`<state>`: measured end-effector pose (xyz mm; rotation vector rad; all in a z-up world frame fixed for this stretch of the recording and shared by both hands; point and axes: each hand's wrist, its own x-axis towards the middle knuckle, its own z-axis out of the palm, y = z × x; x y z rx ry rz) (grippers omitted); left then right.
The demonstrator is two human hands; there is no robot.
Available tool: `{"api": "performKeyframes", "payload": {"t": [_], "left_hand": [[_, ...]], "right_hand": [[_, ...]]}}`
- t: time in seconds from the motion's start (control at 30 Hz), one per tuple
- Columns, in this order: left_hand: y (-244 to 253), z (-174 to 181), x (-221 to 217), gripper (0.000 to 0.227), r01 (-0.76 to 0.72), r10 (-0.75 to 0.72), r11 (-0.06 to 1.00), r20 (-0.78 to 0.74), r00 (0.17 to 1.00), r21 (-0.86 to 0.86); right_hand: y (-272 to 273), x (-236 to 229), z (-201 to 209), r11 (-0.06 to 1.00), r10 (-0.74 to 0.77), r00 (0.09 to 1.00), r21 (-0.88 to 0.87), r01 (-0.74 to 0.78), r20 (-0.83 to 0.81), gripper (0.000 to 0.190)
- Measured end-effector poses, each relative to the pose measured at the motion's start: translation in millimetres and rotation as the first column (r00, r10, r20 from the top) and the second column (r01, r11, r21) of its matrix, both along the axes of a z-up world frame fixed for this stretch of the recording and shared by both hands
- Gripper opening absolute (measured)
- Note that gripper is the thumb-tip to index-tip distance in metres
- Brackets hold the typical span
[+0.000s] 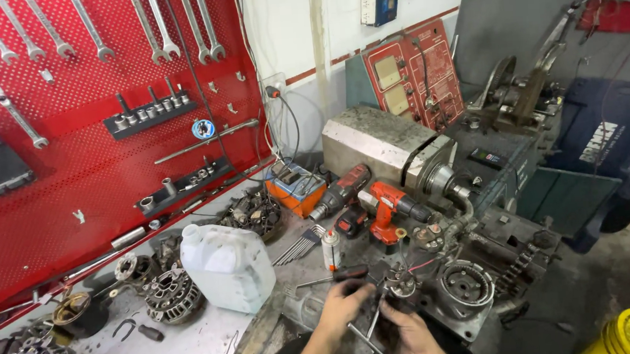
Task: The person works on a mechanical assembly on a cluttered workbench, using a wrench to tighten bolts on a component. They then retrieve a socket wrench from a wall-mounted tool rack and use it to further tighten the assembly. The person also handles a small cylindrical part and a power drill during the process.
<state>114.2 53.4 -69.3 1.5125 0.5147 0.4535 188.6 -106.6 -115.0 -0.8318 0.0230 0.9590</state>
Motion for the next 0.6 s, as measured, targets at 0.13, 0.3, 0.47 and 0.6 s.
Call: {"api": "performKeyframes", "payload": {"t": [0.13, 0.3, 0.47, 0.6], "left_hand": [[-8.0, 40.2, 10.0, 0.029, 0.260, -0.293, 0.915, -0.067, 0.954, -0.308], [7.1, 53.6, 30.2, 0.030, 0.379, -0.432, 0.882, -0.160, 0.888, -0.280], [12.2, 54.0, 42.7, 0.030, 0.401, -0.453, 0.887, -0.266, 0.851, -0.229], [7.4, 32.1, 52.6, 0.026, 0.350, -0.415, 0.890, -0.203, 0.887, -0.291]], "right_hand": [[1.6, 1.3, -3.2, 1.000, 0.008, 1.000, 0.008, -0.008, -0.022, 0.035], [13.1, 1.6, -2.1, 1.000, -0.024, 1.000, 0.011, 0.025, -0.006, 0.047], [30.4, 23.1, -62.9, 0.996, -0.086, 0.994, -0.015, 0.087, 0.061, 0.053], [39.4, 44.6, -121.0, 0.997, -0.078, 0.982, 0.017, 0.076, 0.172, 0.057]]}}
